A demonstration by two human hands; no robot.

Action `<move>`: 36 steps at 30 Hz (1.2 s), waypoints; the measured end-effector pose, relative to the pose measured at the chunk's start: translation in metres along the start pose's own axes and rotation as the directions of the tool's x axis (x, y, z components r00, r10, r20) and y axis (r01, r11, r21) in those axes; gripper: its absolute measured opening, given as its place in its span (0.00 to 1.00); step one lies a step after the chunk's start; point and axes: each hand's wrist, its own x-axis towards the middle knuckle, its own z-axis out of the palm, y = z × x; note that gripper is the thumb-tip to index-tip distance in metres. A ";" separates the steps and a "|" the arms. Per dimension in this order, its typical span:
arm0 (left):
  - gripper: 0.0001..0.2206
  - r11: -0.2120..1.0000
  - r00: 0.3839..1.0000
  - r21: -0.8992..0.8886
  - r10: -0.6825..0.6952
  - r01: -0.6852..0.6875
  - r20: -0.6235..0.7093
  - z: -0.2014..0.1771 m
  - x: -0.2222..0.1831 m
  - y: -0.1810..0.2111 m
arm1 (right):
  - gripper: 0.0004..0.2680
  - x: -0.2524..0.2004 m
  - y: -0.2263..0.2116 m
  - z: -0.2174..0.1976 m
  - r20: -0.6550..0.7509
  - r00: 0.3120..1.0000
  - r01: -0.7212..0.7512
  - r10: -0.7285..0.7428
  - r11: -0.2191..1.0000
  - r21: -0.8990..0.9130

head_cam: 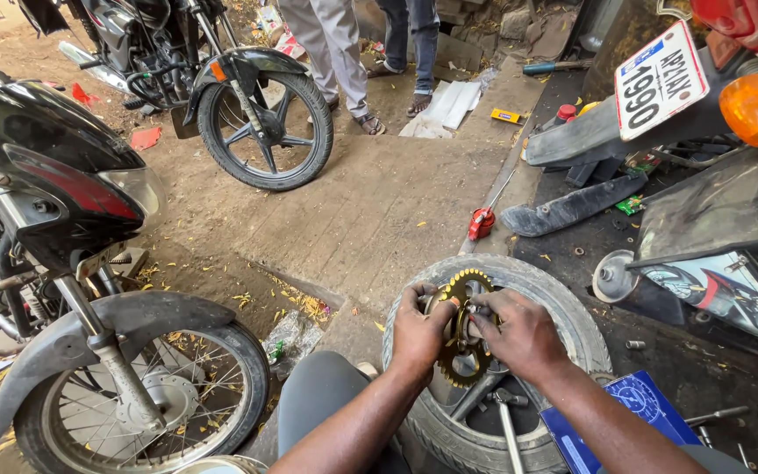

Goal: The recorder is assembling and cleaning a motorcycle rear wheel sprocket and hub assembly.

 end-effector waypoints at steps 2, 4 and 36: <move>0.17 1.000 1.000 -0.011 -0.009 0.009 0.007 -0.001 -0.002 0.005 | 0.10 0.002 -0.006 -0.005 -0.002 1.000 0.022 -0.022 1.000 -0.011; 0.17 1.000 1.000 -0.024 -0.019 0.019 0.014 -0.001 -0.003 0.008 | 0.10 0.002 -0.006 -0.005 -0.002 0.999 0.042 -0.042 0.999 -0.023; 0.21 0.999 1.000 -0.040 -0.019 0.019 0.008 -0.010 0.002 0.000 | 0.12 0.005 -0.017 0.000 0.071 0.992 0.119 -0.103 0.955 -0.271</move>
